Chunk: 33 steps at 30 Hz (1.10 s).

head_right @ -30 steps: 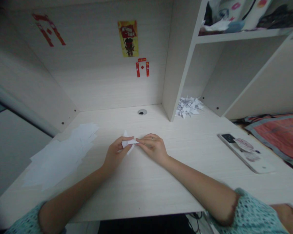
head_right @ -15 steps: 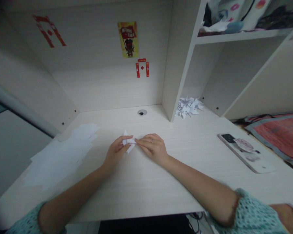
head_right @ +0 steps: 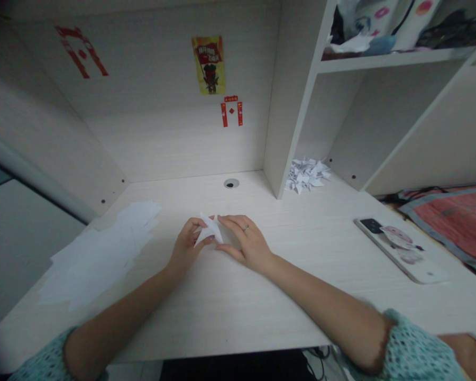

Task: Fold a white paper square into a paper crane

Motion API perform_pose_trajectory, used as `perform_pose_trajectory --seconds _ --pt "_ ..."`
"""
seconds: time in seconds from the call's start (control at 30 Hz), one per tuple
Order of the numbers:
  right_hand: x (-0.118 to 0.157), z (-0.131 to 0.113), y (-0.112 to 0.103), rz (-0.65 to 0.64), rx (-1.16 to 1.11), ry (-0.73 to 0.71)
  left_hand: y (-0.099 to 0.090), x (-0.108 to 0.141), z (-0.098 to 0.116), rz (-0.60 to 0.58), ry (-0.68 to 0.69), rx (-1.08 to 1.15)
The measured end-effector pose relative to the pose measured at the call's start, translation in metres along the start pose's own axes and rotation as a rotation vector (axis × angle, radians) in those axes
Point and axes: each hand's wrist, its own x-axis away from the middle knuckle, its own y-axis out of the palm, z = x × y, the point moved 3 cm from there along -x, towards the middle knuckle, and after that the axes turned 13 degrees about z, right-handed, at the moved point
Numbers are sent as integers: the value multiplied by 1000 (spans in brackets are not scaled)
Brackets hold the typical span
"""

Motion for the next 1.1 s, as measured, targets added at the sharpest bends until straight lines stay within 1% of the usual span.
perform_pose_trajectory --seconds 0.1,0.17,0.23,0.33,0.4,0.47,0.57,0.67,0.7,0.77,0.87,0.97,1.1 --pt "2 7 5 -39 -58 146 2 2 0 -61 11 25" --pt "6 12 10 -75 -156 250 3 3 0 -85 43 -5" --pt "11 15 17 -130 -302 361 2 4 -1 -64 82 -82" --pt "16 16 25 -180 -502 522 -2 3 -2 5 147 -231" --pt "18 17 27 -176 -561 602 -3 3 -2 34 196 -310" --pt "18 18 27 -142 -561 637 -3 3 -1 41 236 -364" --pt "17 21 24 -42 -498 639 -2 3 0 23 270 -427" --pt "16 26 18 49 -349 591 1 6 1 -47 339 -483" --pt "16 26 16 51 -284 548 2 7 1 -69 374 -502" --pt "14 25 13 13 -162 441 3 10 3 -88 437 -558" --pt "12 20 10 -47 -33 311 3 12 5 -54 482 -646" --pt "10 14 7 -61 62 237 2 13 8 -7 541 -738" --pt "8 9 6 -74 108 186 2 15 9 60 706 -876"
